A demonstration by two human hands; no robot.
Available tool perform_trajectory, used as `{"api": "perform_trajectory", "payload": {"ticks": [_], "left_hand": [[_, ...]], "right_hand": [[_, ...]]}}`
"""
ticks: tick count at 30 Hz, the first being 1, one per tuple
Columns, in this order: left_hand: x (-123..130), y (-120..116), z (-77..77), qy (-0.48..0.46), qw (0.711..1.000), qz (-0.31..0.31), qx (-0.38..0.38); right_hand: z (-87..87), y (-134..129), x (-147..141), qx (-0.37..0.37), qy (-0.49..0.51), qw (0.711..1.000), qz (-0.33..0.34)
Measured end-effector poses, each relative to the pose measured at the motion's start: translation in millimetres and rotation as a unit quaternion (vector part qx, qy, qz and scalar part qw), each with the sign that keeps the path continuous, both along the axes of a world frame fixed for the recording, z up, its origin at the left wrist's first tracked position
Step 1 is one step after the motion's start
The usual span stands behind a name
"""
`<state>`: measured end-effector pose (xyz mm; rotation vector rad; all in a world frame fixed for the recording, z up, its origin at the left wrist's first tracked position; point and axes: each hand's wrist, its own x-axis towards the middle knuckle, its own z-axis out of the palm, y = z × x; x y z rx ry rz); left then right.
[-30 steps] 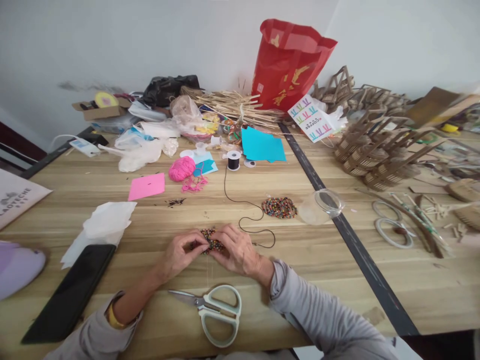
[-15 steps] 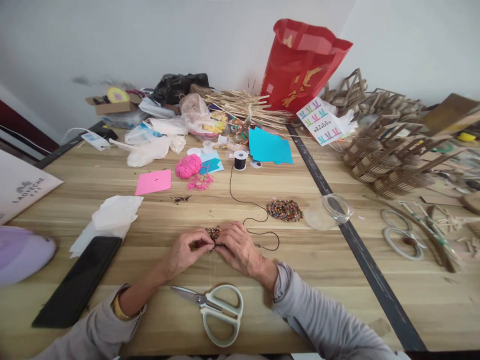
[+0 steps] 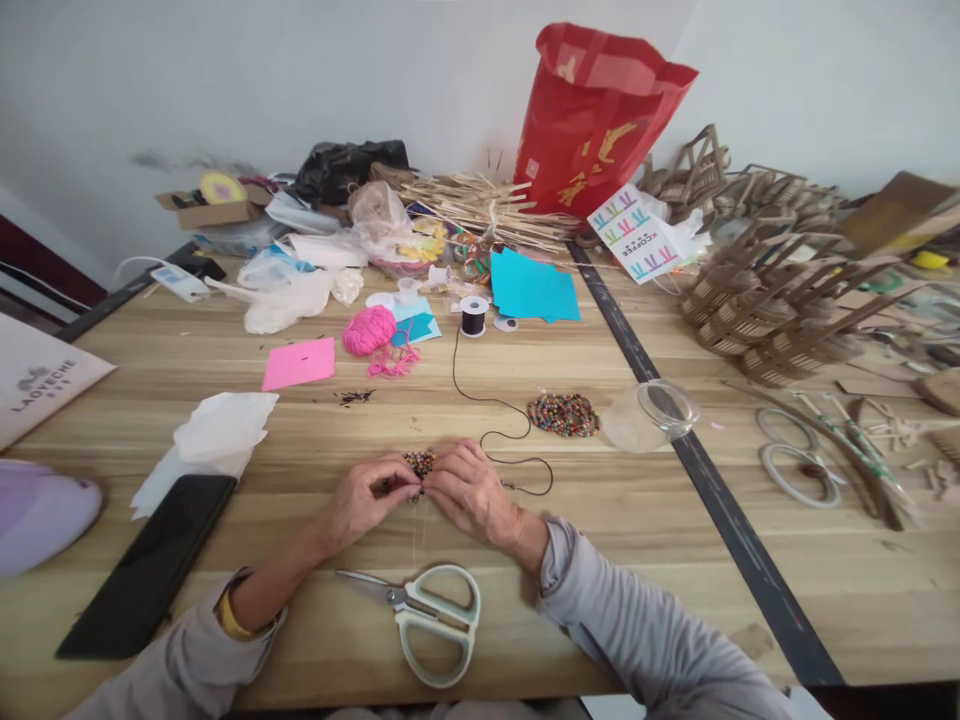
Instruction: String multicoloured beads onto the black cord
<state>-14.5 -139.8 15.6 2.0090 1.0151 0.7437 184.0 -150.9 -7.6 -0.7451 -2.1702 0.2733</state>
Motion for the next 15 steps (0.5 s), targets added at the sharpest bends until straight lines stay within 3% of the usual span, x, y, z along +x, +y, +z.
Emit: {"api": "perform_trajectory", "payload": {"ticks": [15], "left_hand": [[-1.4,-0.4,-9.2,-0.036,0.999,-0.008,0.014]], "right_hand": [[-6.5,-0.5,1.4,-0.027,0.01,0.999,0.021]]}}
